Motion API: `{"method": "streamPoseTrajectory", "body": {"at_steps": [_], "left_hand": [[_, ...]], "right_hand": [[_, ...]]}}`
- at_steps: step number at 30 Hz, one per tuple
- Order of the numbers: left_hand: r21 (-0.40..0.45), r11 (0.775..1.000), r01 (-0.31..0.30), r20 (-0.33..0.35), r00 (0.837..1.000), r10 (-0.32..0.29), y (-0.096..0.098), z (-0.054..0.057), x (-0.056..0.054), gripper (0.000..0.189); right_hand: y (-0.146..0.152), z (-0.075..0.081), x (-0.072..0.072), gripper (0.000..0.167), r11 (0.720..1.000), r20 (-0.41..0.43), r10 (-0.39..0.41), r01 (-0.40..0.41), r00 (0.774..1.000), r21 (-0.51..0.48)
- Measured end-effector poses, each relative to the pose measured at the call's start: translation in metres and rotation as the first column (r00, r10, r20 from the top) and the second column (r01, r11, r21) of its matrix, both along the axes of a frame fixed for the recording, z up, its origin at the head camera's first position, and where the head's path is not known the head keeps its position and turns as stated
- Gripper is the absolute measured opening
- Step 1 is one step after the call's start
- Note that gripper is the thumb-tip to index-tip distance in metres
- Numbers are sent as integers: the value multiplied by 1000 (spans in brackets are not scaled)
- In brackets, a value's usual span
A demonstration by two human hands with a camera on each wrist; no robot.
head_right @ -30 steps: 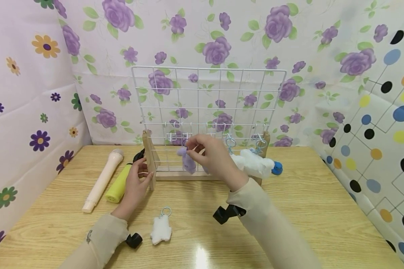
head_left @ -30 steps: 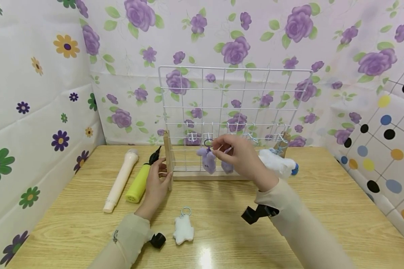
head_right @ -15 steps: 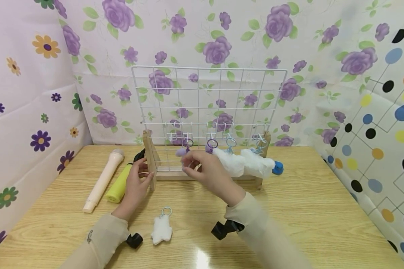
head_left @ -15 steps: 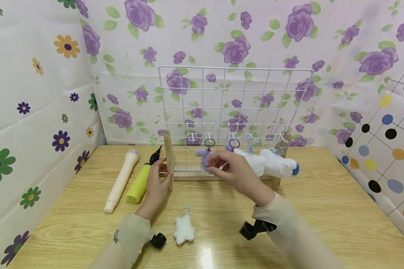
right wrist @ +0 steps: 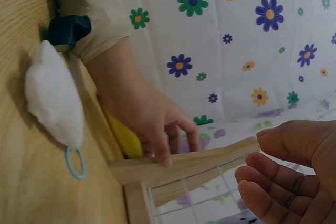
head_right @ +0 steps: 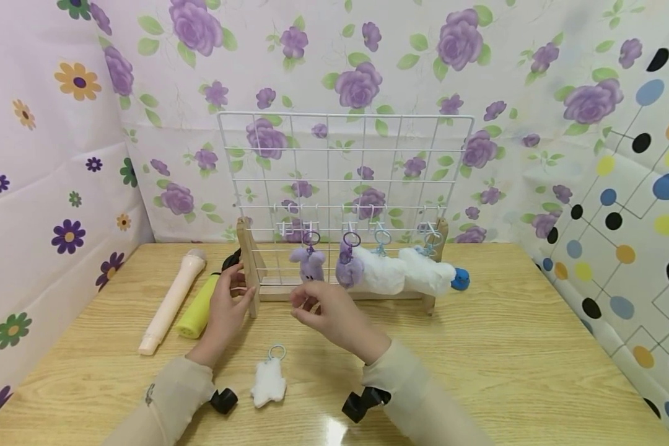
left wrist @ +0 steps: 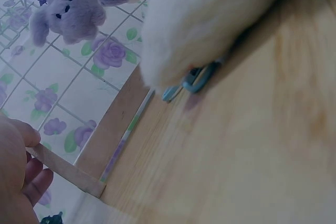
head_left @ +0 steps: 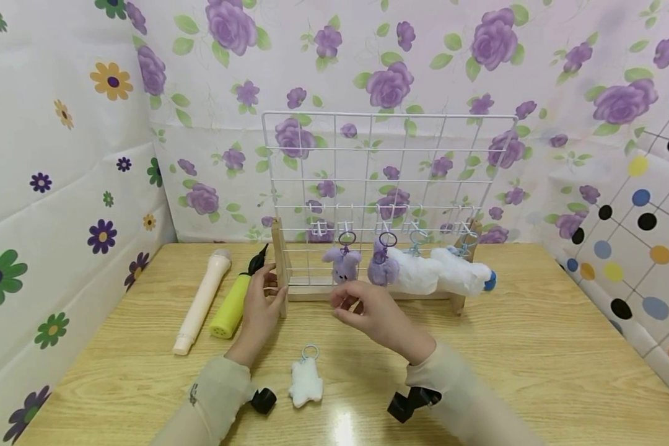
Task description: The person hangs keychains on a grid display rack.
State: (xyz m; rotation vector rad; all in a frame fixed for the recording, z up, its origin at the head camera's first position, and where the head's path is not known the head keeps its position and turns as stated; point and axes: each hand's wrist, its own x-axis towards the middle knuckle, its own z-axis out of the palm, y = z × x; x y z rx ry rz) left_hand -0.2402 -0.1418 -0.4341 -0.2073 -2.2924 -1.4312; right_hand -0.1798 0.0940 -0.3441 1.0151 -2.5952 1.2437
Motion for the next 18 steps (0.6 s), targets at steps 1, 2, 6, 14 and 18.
{"method": "streamPoseTrajectory", "body": {"at_steps": [1,2,6,14,18], "left_hand": [[0,1000,1,-1,1000,-1,0,1,0,53],[-1,1000,1,-3,1000,-1,0,1,0,53],[1,1000,1,-6,1000,-1,1,1,0,53],[10,1000,8,2,1000,-8,0,0,1,53],[15,1000,6,10,1000,-6,0,0,1,54]], "right_hand": [[-1,-3,0,12,1000,6,6,-6,1000,5],[-2,-7,-1,12,1000,18,7,-8,1000,12],[-6,-21,-2,14,998,43,19,-22,999,54],[-16,-43,-7,20,977,127,81,-104,989,185],[-21,-51,-11,20,971,171,88,-123,981,206]]}}
